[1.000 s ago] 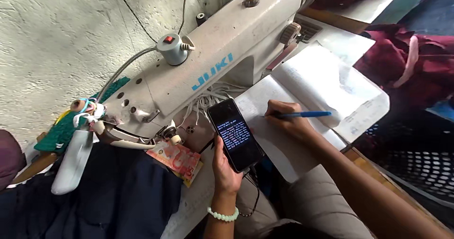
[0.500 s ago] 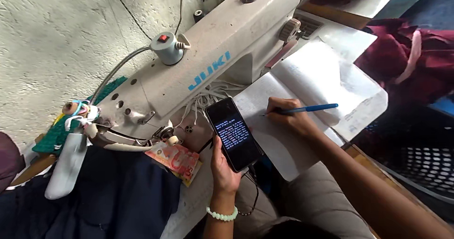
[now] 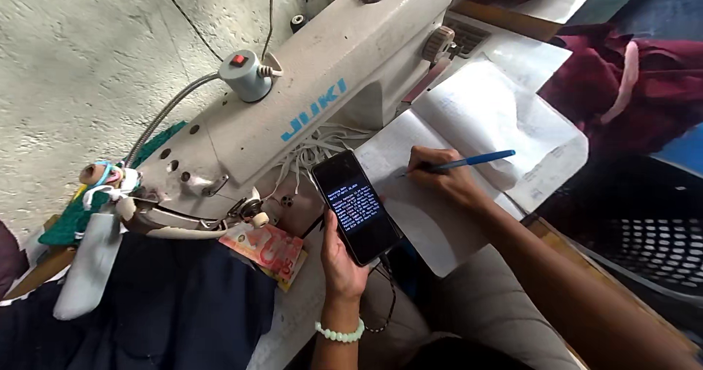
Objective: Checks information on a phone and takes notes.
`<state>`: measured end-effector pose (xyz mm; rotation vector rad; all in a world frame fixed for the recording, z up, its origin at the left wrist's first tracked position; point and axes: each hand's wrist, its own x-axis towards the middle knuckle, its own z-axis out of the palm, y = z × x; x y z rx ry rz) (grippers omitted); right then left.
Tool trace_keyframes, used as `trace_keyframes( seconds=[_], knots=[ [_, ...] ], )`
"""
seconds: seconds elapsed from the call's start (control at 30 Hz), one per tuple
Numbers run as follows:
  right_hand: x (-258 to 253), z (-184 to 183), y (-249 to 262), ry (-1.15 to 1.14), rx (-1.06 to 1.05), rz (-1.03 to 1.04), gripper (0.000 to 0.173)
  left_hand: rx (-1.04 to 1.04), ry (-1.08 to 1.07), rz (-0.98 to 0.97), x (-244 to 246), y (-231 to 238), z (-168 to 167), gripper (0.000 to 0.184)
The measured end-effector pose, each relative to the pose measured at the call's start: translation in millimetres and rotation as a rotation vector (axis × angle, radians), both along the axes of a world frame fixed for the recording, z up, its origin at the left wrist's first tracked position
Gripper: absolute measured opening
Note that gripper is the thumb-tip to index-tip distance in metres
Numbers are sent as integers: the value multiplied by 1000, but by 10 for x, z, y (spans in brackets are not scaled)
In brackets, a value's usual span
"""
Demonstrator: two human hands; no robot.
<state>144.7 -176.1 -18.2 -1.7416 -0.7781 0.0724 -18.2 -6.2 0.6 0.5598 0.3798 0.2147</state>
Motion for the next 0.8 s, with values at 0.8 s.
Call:
trace_keyframes(
  seconds=[0.8],
  knots=[
    [-14,13,-6,-16,5,-53,13,-4,-17,-13,11,9,-20,47]
  ],
)
